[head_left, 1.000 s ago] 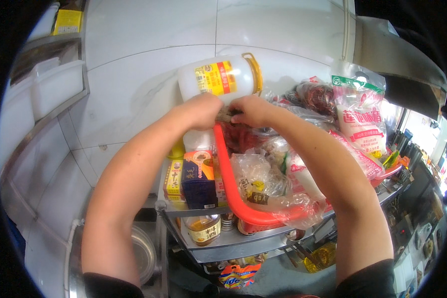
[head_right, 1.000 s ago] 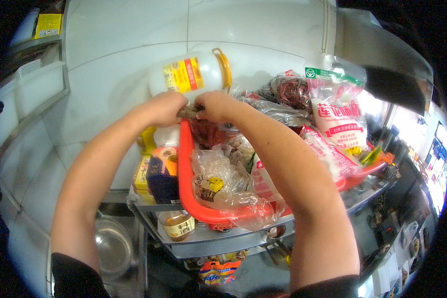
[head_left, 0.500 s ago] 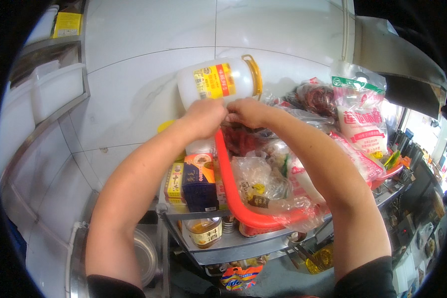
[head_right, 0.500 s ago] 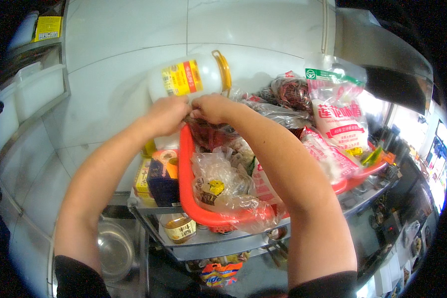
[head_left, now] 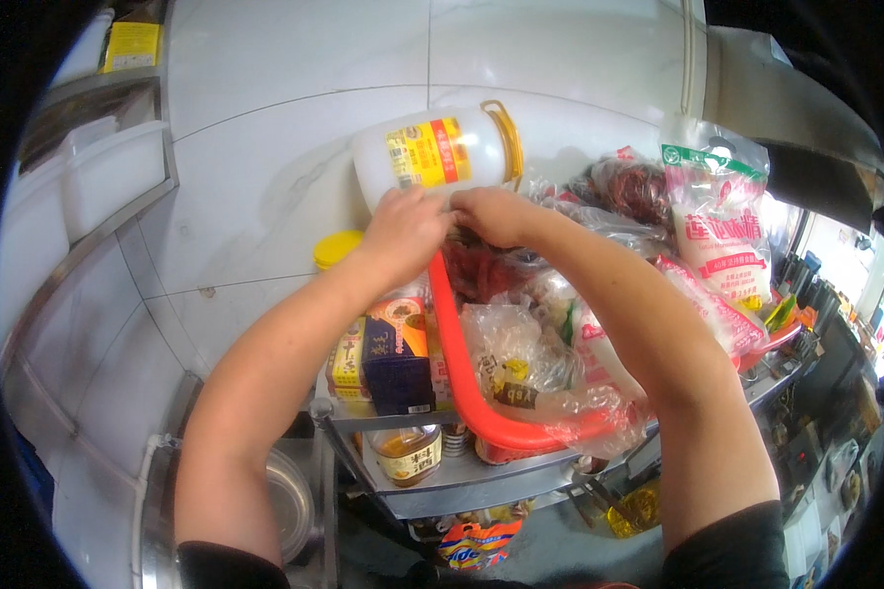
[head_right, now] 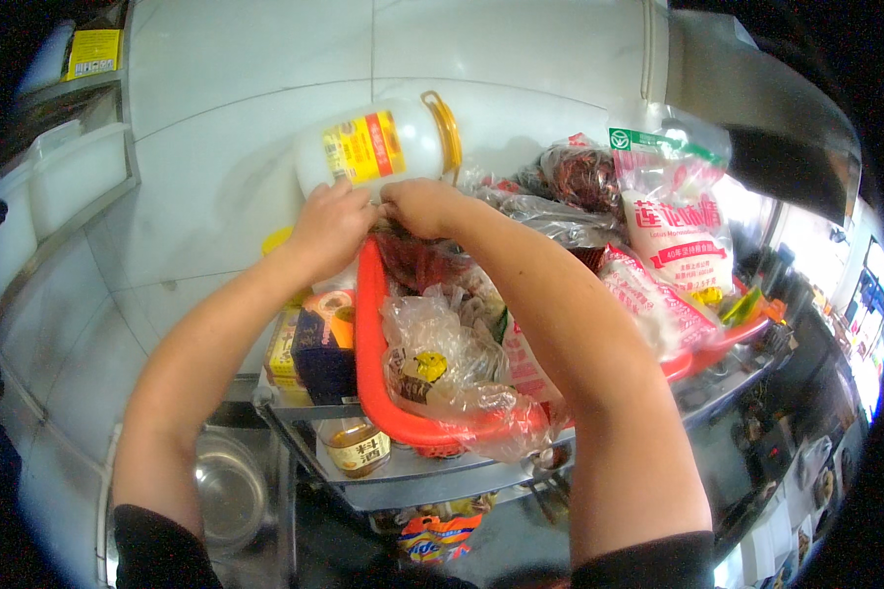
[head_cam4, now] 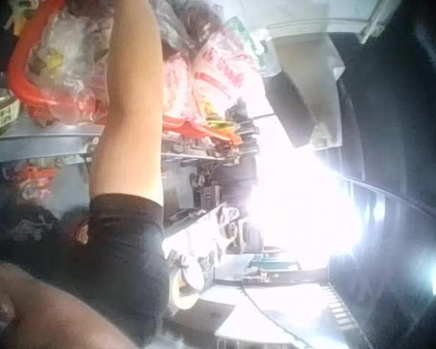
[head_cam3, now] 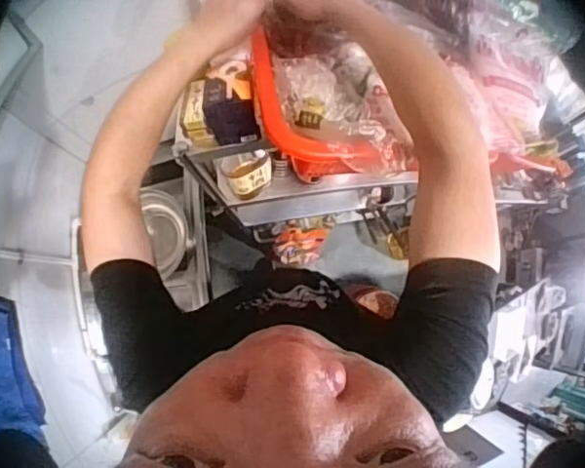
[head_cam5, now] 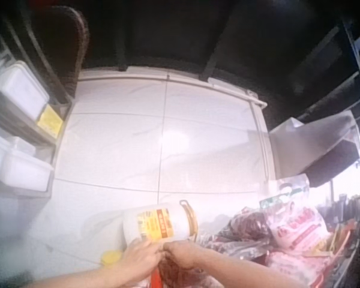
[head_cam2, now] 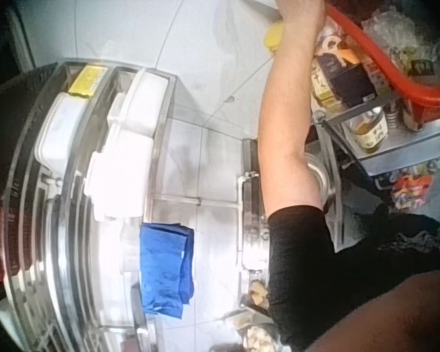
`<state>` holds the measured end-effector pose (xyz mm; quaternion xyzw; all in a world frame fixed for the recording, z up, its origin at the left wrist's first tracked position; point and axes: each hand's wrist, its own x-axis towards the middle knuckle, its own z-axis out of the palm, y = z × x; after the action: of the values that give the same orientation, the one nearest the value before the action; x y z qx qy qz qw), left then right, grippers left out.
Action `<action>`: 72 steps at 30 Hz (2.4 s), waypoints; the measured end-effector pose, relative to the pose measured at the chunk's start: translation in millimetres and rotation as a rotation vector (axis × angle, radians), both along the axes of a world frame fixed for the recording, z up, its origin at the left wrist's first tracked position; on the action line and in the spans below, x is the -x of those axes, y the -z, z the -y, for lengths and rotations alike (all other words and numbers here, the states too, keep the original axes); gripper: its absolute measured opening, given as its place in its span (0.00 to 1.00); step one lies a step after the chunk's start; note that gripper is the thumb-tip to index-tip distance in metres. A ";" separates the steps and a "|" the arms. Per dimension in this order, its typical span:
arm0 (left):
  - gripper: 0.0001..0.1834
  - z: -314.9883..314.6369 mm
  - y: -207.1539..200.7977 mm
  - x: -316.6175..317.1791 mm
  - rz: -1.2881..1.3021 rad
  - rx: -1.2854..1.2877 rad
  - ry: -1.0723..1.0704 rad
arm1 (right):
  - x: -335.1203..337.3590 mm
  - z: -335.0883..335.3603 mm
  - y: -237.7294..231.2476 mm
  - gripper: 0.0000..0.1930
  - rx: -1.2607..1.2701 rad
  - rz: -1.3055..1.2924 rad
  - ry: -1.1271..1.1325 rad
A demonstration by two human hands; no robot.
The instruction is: The person prepares ingredients in a commercial kitchen. They chop ginger on a cutting board, wash raw meat in a sink, and rinse dried mushrooms under running water, placing each into a metal bowl.
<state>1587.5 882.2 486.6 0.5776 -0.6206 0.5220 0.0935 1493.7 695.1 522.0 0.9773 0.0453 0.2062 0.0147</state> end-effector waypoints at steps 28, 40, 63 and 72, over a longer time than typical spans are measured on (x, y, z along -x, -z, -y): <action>0.14 6.1 -60.0 -11.3 -0.870 -0.038 -0.006 | 32.3 7.5 -27.8 0.10 -0.200 0.025 -0.059; 0.18 43.8 -51.7 7.8 -0.645 -0.471 -0.119 | 94.6 21.7 -29.3 0.16 0.273 -0.176 -0.018; 0.13 77.5 -46.5 16.3 -0.672 -0.686 0.082 | 71.8 16.0 -53.0 0.24 0.193 -0.334 0.300; 0.15 87.6 -28.8 0.4 -0.634 -0.593 0.163 | 52.8 3.8 -66.2 0.13 0.360 -0.290 0.619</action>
<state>1587.1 794.7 515.4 0.6602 -0.7278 0.1090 0.1506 1440.9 691.3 588.2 0.9455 -0.2148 0.0404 0.2412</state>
